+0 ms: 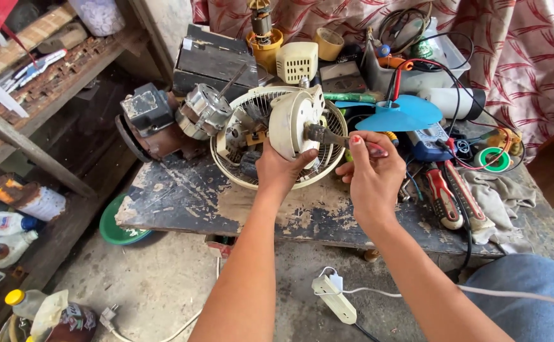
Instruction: Cleaning the internal components of a disassembled electric fan motor using a small brush.
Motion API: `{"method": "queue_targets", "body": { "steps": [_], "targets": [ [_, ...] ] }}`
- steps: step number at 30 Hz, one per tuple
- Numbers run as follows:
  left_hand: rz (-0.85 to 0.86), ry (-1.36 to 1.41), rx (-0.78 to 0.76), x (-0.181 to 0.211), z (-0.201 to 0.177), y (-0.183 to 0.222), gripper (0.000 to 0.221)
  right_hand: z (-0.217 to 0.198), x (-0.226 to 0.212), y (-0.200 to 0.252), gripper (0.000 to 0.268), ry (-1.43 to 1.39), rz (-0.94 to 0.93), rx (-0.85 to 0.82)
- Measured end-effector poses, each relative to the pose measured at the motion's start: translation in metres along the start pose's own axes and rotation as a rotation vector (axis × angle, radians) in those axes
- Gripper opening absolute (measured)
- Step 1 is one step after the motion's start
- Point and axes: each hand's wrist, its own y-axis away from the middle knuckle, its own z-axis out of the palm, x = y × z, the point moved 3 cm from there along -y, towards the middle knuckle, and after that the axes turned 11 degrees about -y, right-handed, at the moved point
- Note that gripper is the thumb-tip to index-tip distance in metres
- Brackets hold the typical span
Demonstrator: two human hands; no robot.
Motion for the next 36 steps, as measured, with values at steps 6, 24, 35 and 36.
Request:
{"method": "queue_targets", "body": {
  "steps": [6,24,35,36],
  "targets": [
    [0.026,-0.004,0.016,-0.005,0.006,-0.008,0.118,-0.021,0.019,-0.003,0.016,0.134,0.055,0.000],
    [0.032,-0.048,0.022,-0.001,0.005,0.002,0.114,-0.016,0.007,0.008,0.015,0.018,0.096,0.029],
    [0.041,-0.097,-0.021,0.001,0.002,0.001,0.109,-0.020,0.016,0.002,0.017,0.129,0.179,0.055],
    [0.038,-0.088,-0.013,0.005,0.000,0.005,0.108,-0.015,0.008,0.003,0.017,0.071,0.133,0.045]
  ]
}}
